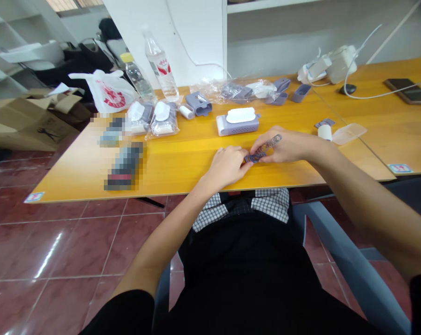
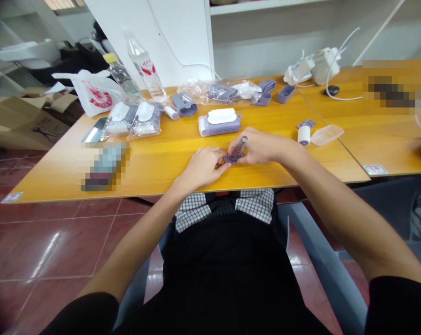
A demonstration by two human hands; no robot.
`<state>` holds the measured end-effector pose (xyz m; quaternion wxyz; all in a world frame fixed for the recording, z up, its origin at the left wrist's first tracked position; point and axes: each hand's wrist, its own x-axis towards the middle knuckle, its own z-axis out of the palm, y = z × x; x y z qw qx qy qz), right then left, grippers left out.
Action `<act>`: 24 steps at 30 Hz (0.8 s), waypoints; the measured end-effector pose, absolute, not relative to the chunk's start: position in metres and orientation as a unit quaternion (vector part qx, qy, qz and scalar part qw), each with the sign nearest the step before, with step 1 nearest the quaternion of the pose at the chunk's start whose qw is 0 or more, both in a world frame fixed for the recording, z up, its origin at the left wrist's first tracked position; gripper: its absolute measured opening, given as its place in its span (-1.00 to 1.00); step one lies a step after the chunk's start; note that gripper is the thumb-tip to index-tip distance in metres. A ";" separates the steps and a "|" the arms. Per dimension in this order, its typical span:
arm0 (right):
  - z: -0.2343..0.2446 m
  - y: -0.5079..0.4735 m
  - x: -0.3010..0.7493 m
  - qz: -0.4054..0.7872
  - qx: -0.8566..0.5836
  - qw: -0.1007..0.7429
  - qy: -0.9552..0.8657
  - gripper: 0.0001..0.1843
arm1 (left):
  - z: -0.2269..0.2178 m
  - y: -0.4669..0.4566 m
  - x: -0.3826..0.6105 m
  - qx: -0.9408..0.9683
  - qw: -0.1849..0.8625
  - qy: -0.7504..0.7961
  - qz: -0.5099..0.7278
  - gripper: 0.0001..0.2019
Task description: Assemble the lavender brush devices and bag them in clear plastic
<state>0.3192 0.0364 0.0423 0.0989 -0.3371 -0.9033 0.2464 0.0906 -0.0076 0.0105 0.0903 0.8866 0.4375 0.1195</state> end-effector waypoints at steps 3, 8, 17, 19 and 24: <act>0.042 0.037 0.318 0.241 -0.335 0.094 -0.906 -0.79 | 0.011 -0.008 0.090 0.886 0.090 0.440 0.117 -0.76; 0.039 0.032 0.319 0.235 -0.337 0.122 -0.904 -0.78 | 0.011 -0.008 0.090 0.887 0.087 0.437 0.116 -0.75; 0.033 0.026 0.320 0.244 -0.358 0.163 -0.886 -0.79 | 0.011 -0.007 0.090 0.888 0.090 0.434 0.121 -0.75; 0.030 0.024 0.321 0.230 -0.363 0.170 -0.887 -0.79 | 0.011 -0.007 0.090 0.888 0.091 0.434 0.121 -0.76; 0.021 0.022 0.323 0.207 -0.399 0.191 -0.873 -0.80 | 0.012 -0.008 0.090 0.889 0.092 0.431 0.124 -0.77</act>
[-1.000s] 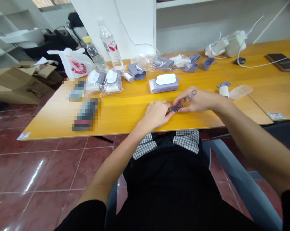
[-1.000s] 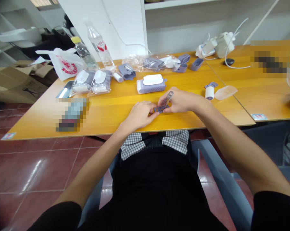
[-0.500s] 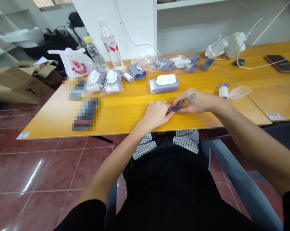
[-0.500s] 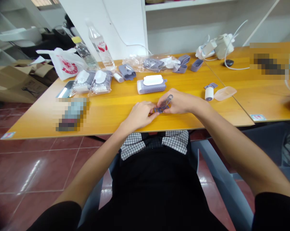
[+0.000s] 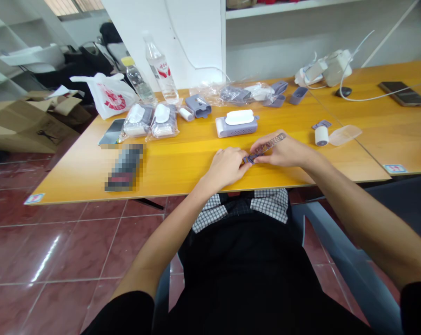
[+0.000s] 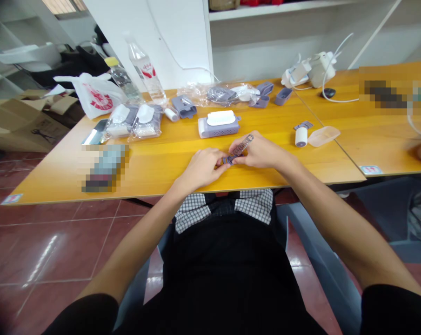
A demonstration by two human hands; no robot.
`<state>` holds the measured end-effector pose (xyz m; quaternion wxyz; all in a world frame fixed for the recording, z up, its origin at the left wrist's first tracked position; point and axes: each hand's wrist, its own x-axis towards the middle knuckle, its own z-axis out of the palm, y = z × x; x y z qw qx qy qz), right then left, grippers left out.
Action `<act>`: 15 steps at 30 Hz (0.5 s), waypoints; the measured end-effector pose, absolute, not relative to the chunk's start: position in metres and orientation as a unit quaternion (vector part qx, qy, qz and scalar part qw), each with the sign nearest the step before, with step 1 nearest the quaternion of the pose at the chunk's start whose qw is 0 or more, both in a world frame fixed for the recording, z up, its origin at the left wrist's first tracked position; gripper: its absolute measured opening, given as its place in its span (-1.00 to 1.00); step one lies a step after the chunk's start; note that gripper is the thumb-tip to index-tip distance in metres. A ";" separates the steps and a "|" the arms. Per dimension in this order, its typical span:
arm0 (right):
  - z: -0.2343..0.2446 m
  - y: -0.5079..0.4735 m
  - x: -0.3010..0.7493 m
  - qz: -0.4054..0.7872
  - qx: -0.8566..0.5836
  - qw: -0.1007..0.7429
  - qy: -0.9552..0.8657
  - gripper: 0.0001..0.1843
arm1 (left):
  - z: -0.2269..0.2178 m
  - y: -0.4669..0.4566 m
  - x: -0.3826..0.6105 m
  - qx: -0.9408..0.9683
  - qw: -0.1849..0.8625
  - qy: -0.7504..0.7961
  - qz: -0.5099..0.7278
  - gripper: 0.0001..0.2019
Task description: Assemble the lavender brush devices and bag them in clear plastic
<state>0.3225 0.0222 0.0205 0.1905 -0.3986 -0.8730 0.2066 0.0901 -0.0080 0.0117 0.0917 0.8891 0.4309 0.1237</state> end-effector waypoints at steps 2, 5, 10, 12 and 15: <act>0.019 0.022 0.322 0.206 -0.414 0.193 -0.866 -0.80 | 0.012 -0.008 0.090 0.887 0.094 0.434 0.123 -0.76; 0.018 0.021 0.320 0.206 -0.433 0.192 -0.857 -0.82 | 0.011 -0.008 0.091 0.885 0.094 0.439 0.125 -0.76; 0.020 0.016 0.315 0.200 -0.457 0.215 -0.839 -0.83 | 0.011 -0.008 0.091 0.886 0.091 0.438 0.124 -0.77; 0.020 0.013 0.311 0.188 -0.472 0.216 -0.834 -0.84 | 0.011 -0.008 0.091 0.885 0.092 0.440 0.123 -0.77; 0.020 0.007 0.303 0.162 -0.493 0.219 -0.826 -0.91 | 0.011 -0.008 0.092 0.885 0.088 0.441 0.125 -0.78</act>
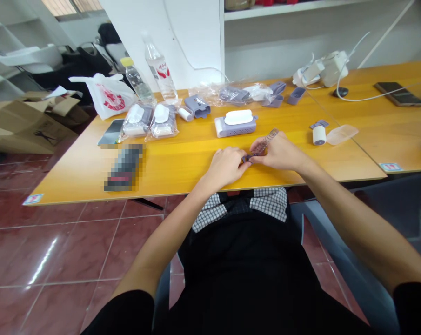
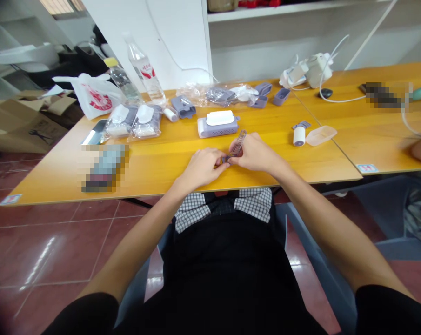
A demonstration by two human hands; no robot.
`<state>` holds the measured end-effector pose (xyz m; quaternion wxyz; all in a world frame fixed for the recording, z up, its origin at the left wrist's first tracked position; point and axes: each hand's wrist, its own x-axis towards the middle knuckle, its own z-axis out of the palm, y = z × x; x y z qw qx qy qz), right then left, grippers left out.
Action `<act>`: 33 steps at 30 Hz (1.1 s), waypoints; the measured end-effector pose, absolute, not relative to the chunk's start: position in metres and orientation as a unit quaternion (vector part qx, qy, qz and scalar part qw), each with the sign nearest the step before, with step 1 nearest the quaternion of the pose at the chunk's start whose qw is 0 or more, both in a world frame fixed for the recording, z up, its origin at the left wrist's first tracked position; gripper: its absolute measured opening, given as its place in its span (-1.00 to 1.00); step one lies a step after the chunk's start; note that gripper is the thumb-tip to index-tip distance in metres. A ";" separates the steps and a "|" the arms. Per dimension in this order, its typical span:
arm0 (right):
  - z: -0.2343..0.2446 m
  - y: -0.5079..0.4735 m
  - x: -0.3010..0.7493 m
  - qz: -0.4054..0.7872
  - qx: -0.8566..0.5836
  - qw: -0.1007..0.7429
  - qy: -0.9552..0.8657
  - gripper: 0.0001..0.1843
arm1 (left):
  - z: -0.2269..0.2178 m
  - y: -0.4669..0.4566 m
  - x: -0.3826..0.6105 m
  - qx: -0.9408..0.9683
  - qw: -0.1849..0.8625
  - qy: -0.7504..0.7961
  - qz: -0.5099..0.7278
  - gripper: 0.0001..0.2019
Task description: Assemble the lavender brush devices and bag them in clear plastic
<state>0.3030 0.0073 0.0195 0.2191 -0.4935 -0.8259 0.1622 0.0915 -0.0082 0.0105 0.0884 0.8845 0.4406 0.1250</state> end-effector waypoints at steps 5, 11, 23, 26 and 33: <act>0.016 -0.002 0.293 0.141 -0.553 0.218 -0.791 -0.87 | 0.011 -0.008 0.092 0.883 0.090 0.442 0.128 -0.79; 0.021 0.004 0.311 0.198 -0.538 0.209 -0.792 -0.69 | 0.012 -0.008 0.091 0.884 0.095 0.439 0.129 -0.78; 0.028 0.014 0.341 0.315 -0.464 0.186 -0.807 -0.61 | 0.011 -0.007 0.092 0.879 0.101 0.451 0.122 -0.72; 0.029 0.015 0.339 0.302 -0.468 0.187 -0.810 -0.60 | 0.011 -0.007 0.092 0.879 0.102 0.449 0.121 -0.74; 0.029 0.014 0.336 0.304 -0.475 0.211 -0.798 -0.60 | 0.012 -0.006 0.093 0.881 0.100 0.447 0.119 -0.76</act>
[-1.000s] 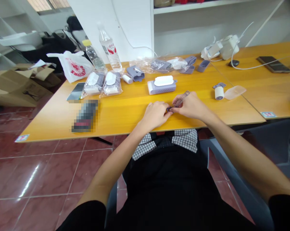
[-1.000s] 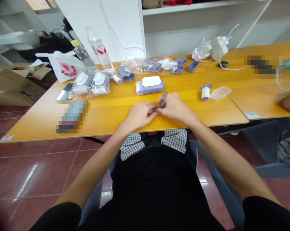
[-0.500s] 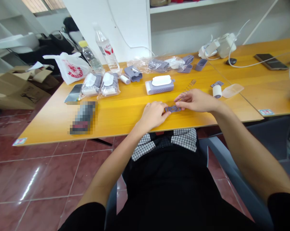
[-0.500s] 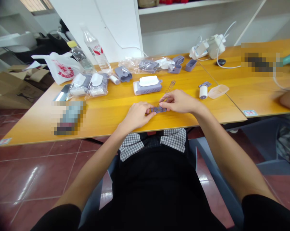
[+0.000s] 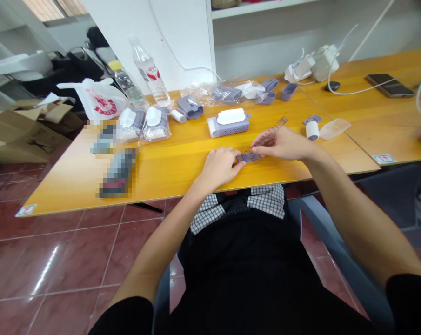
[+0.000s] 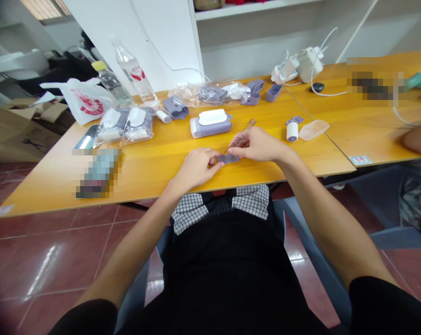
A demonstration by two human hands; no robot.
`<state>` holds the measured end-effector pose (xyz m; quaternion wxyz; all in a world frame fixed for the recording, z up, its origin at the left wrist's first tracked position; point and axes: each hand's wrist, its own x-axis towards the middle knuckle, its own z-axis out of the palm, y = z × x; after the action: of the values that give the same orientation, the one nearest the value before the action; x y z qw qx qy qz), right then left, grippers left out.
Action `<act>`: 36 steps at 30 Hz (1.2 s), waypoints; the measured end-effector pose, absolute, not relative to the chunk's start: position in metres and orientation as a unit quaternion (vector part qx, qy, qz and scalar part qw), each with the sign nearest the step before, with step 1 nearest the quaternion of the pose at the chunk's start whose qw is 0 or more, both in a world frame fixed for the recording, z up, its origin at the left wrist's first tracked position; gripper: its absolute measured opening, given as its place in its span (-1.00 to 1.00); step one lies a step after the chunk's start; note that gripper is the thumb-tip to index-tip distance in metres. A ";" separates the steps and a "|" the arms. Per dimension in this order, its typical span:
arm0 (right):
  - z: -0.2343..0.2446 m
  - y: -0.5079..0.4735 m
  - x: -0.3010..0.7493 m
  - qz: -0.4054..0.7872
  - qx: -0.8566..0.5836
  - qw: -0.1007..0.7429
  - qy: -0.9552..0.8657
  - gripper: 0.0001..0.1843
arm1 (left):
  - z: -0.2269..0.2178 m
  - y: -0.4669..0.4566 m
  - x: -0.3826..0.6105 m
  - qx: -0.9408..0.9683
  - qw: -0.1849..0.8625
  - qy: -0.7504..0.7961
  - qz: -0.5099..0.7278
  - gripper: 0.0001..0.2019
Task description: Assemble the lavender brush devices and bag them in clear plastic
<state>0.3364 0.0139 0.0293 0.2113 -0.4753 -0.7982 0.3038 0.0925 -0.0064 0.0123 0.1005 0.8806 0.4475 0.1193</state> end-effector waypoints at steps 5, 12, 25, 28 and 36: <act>0.028 0.013 0.332 0.277 -0.471 0.201 -0.813 -0.60 | 0.011 -0.006 0.092 0.882 0.100 0.446 0.120 -0.75; 0.033 0.011 0.329 0.249 -0.476 0.182 -0.824 -0.63 | 0.012 -0.006 0.093 0.883 0.100 0.444 0.117 -0.74; 0.032 0.005 0.315 0.201 -0.494 0.180 -0.826 -0.75 | 0.012 -0.007 0.092 0.881 0.100 0.448 0.119 -0.79; 0.030 0.006 0.316 0.195 -0.494 0.179 -0.828 -0.75 | 0.012 -0.007 0.093 0.881 0.104 0.445 0.121 -0.78; 0.021 0.014 0.317 0.193 -0.488 0.174 -0.833 -0.74 | 0.012 -0.007 0.093 0.880 0.106 0.448 0.114 -0.75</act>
<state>0.3170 0.0138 0.0213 0.1743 -0.4882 -0.8330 0.1932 0.0930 -0.0067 0.0117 0.1064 0.8804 0.4479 0.1137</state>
